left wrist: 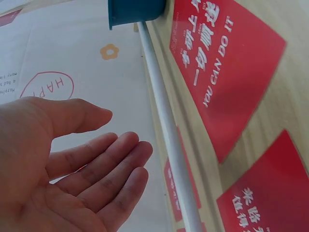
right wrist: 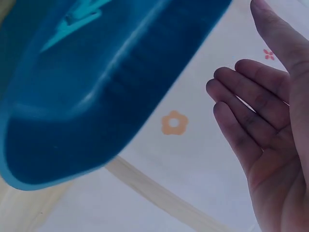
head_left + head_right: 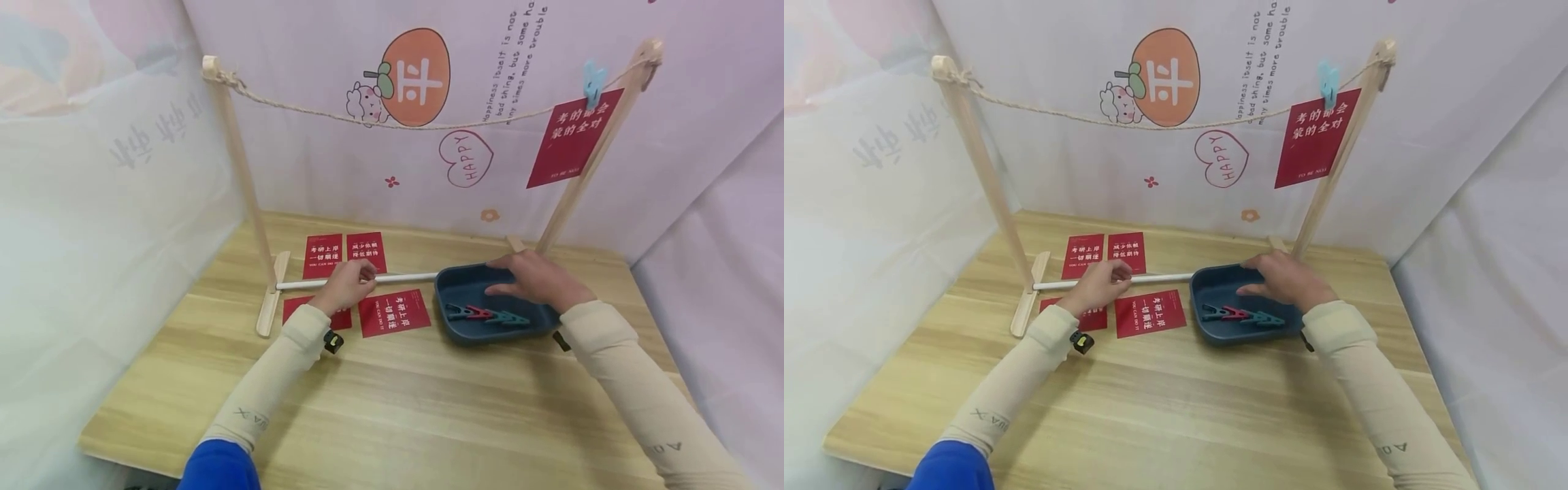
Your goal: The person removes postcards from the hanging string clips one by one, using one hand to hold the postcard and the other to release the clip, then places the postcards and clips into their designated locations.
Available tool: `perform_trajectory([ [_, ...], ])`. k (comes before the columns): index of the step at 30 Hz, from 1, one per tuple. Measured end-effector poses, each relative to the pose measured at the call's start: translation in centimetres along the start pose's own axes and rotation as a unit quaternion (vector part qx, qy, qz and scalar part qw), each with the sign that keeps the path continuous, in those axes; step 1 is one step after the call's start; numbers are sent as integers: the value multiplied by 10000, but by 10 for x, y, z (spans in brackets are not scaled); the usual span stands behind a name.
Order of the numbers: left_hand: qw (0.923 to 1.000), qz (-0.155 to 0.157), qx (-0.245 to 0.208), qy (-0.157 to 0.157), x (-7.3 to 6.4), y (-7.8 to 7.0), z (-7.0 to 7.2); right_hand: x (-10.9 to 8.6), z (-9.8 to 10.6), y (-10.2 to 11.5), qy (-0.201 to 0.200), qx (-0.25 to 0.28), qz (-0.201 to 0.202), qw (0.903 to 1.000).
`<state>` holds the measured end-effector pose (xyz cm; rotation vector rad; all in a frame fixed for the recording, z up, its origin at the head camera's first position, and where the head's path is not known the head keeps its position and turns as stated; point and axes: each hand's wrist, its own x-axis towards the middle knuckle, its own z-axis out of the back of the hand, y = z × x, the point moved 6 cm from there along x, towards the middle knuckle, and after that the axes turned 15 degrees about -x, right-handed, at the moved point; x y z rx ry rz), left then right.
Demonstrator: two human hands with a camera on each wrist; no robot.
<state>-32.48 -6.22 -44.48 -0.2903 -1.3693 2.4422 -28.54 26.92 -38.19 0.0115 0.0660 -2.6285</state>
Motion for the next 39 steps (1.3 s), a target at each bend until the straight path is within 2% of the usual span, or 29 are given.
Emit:
perform_trajectory([
  [7,9998,-151,-17,-106,0,-10,-1,2,12,6,151,-63,-153,9997],
  [13,9992,-360,5,-144,3,-17,-1,5,30,12,-150,-66,-39,9999],
  [17,9985,-526,-15,-150,5,-24,-1,6,41,12,-343,-154,-101,9992],
  [21,9983,-558,-8,-164,6,-30,-2,7,52,12,-564,-212,-124,9981],
  [28,9976,-656,40,-239,8,-41,-3,4,67,8,-656,-196,-442,9967],
  [39,9952,-909,-60,-367,14,-59,-4,-1,98,17,-1266,-356,-192,9911],
])
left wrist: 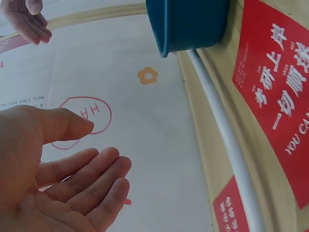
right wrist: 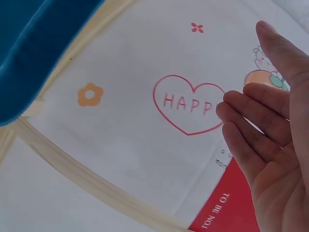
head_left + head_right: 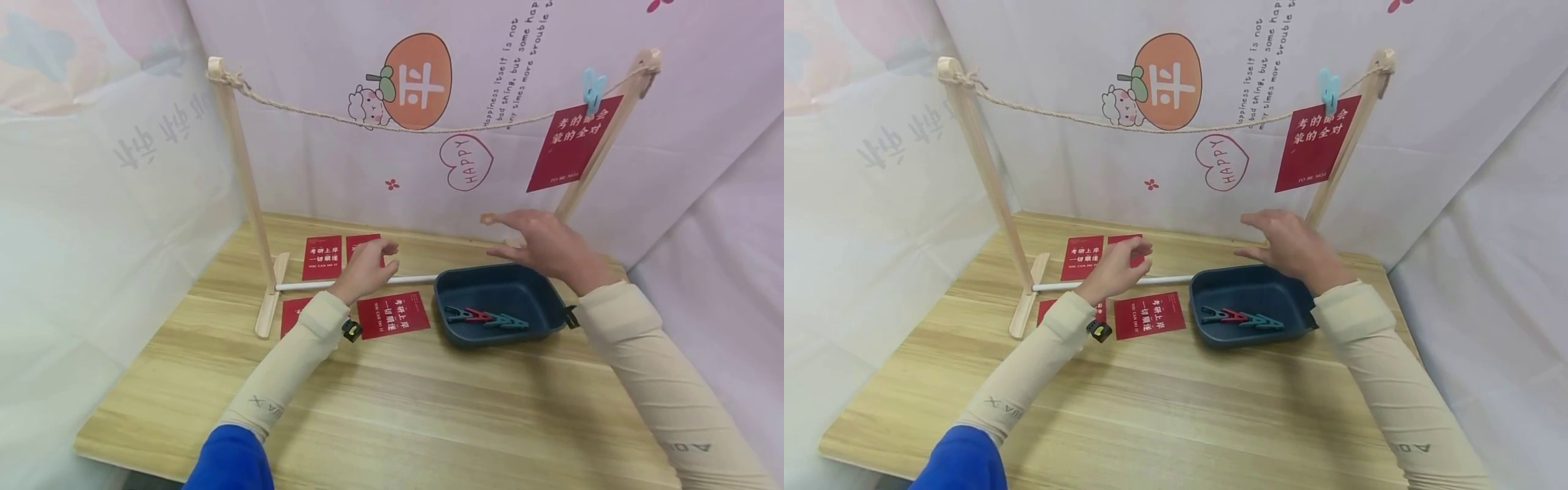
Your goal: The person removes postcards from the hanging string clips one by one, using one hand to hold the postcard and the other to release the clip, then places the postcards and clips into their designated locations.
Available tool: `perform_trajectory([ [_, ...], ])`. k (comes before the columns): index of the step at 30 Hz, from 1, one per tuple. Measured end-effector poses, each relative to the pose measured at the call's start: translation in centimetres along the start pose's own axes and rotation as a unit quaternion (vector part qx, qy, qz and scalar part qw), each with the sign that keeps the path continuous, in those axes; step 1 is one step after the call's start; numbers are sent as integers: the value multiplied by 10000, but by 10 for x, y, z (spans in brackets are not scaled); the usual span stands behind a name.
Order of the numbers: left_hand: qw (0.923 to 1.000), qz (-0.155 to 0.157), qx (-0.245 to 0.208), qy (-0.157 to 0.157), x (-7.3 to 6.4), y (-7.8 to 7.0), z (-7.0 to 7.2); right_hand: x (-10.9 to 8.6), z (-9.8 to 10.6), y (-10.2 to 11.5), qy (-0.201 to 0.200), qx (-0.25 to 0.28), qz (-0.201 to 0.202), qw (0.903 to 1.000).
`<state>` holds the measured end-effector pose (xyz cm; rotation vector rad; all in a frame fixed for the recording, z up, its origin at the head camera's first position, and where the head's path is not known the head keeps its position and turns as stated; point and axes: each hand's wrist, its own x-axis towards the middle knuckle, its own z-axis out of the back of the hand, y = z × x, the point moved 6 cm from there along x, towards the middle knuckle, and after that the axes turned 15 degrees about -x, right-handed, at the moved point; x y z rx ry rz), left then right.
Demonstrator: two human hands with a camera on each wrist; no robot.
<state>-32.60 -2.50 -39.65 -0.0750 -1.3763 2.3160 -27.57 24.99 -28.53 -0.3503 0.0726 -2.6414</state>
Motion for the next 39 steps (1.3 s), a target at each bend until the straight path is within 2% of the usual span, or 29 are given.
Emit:
perform_trajectory([
  [9,9998,-146,-101,-15,7,-21,-3,-2,22,-2,-281,-129,67,9995],
  [16,9995,-180,-226,96,13,-31,-10,-4,36,-3,-310,-260,-19,9992],
  [21,9990,-307,-303,89,18,-42,-13,-5,48,-3,-667,-373,112,9970],
  [28,9983,-405,-422,83,25,-56,-19,-7,65,-4,-879,-492,-65,9949],
  [39,9970,-559,-524,119,39,-74,-27,-9,89,-6,-1467,-601,-8,9874],
])
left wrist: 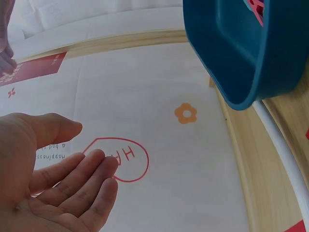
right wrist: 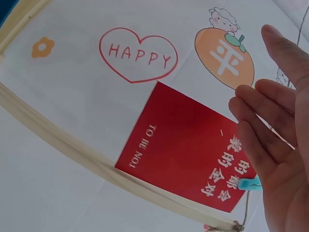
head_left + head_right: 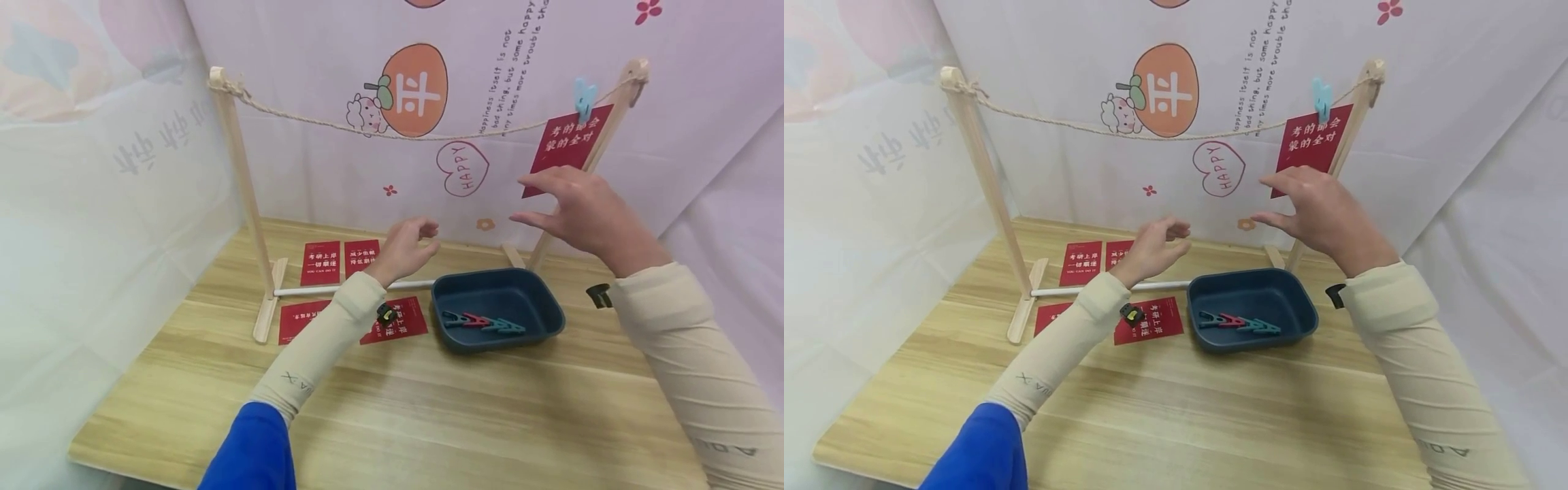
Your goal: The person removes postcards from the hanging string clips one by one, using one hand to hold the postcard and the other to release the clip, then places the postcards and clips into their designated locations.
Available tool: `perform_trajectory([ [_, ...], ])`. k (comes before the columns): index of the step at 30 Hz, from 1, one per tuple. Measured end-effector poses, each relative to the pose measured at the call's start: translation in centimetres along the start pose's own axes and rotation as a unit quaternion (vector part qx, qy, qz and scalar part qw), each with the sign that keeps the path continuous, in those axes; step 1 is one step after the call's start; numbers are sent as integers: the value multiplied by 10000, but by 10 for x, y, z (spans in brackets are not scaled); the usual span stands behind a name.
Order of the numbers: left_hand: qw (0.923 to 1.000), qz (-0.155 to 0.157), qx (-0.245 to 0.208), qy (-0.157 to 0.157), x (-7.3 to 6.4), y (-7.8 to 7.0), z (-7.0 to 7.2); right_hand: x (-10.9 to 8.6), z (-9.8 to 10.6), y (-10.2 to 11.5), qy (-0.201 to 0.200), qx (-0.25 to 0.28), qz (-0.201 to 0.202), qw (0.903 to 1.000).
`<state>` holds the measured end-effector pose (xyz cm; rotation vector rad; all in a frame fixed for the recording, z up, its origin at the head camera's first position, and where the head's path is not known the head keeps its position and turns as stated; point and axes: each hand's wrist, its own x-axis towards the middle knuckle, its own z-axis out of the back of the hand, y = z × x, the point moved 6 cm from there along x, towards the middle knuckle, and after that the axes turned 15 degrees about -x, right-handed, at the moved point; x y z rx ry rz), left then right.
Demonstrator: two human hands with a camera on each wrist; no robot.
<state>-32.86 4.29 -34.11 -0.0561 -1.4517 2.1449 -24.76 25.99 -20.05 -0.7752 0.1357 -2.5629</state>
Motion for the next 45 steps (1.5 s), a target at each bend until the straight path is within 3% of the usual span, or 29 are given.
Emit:
perform_trajectory([
  [10,9999,-111,-74,-103,16,-13,-11,8,22,-4,-586,-58,87,9982],
  [22,9986,-396,-87,-347,24,-35,-18,19,43,-12,-849,-23,-203,9962],
  [34,9980,-286,-238,-507,37,-52,-35,21,60,-28,-837,-243,-505,9949],
  [39,9973,-497,-48,-531,47,-64,-40,26,64,-35,-639,-264,-870,9938],
  [45,9960,-733,48,-509,59,-79,-44,34,75,-37,-800,-286,-993,9914],
])
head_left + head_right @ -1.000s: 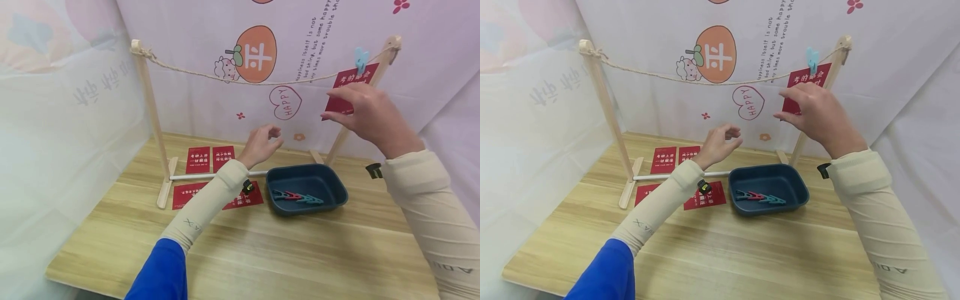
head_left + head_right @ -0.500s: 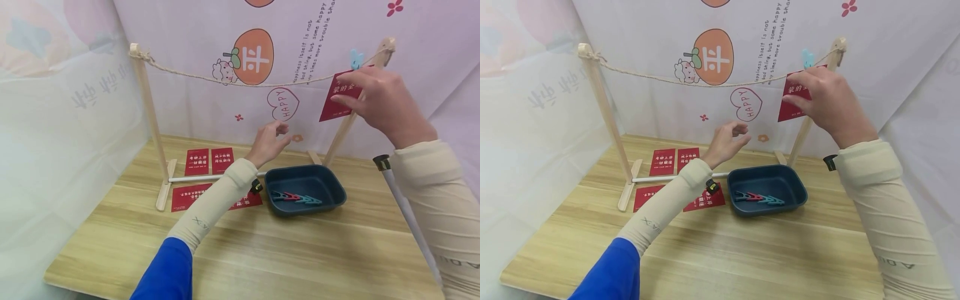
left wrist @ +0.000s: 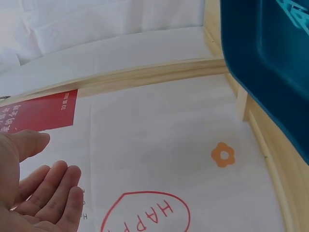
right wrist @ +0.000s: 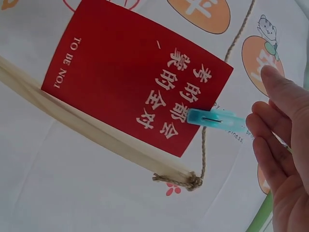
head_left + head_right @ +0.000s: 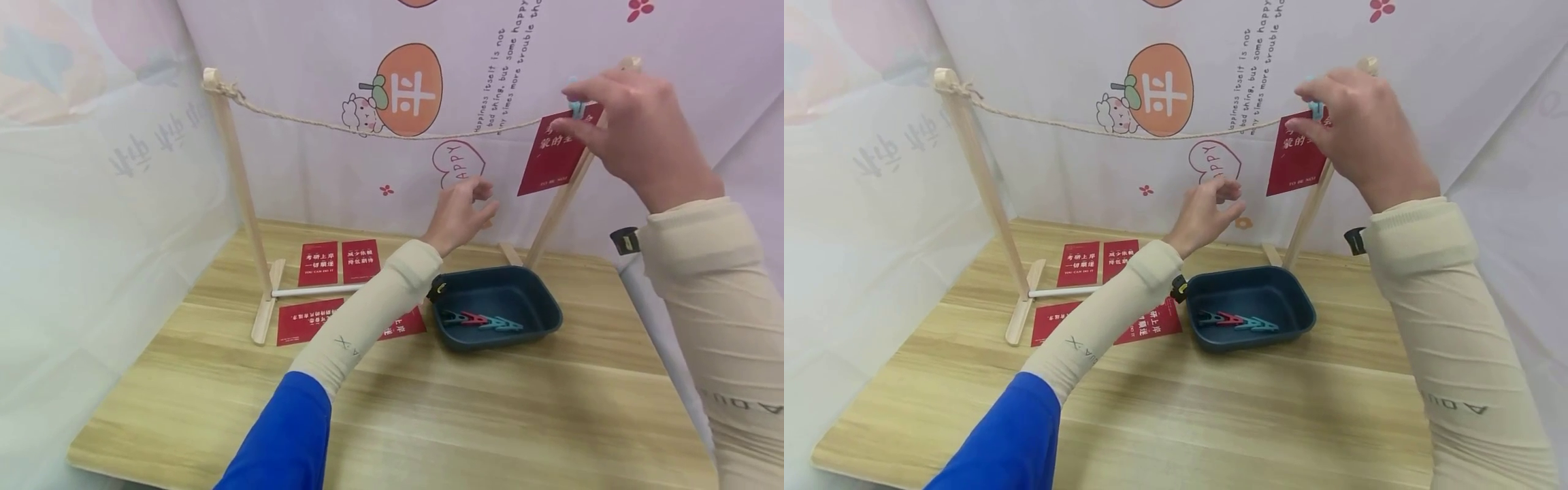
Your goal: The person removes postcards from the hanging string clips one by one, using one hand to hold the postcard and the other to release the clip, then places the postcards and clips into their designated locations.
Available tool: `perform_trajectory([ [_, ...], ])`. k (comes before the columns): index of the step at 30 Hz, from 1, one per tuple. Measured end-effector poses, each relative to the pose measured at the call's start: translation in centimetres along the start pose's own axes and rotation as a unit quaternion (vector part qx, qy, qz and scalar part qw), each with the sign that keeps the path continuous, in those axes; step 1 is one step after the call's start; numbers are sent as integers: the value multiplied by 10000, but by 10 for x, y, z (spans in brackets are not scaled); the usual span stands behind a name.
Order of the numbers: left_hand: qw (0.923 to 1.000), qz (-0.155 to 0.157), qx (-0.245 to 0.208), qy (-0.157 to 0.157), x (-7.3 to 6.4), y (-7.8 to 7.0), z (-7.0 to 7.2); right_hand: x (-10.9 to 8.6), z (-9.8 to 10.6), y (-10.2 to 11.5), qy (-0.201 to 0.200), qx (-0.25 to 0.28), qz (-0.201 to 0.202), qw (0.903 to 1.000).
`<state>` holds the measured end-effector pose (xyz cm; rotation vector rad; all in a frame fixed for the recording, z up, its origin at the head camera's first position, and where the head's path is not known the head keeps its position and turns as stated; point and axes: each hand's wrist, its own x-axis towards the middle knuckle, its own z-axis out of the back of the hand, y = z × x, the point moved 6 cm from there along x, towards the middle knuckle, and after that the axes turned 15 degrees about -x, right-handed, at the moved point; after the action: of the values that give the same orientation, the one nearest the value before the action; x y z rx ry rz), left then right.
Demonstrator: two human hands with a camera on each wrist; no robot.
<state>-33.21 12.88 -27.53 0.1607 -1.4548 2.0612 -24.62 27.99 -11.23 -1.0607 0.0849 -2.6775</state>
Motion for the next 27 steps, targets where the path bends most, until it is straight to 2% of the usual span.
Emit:
perform_trajectory([
  [2,9999,-108,-41,-45,5,-3,-1,4,2,0,25,-36,-29,10000],
  [7,9994,-298,-26,-151,15,-8,-4,13,5,-5,399,-140,-217,9989],
  [15,9997,-172,-51,-162,27,-9,-12,25,6,-19,1094,-286,-305,9931],
  [20,9997,-68,-164,-164,33,-11,-18,32,4,-23,1669,-446,-180,9848],
  [27,9996,-117,-192,-144,39,-14,-31,44,-2,-26,2528,-841,-46,9638],
])
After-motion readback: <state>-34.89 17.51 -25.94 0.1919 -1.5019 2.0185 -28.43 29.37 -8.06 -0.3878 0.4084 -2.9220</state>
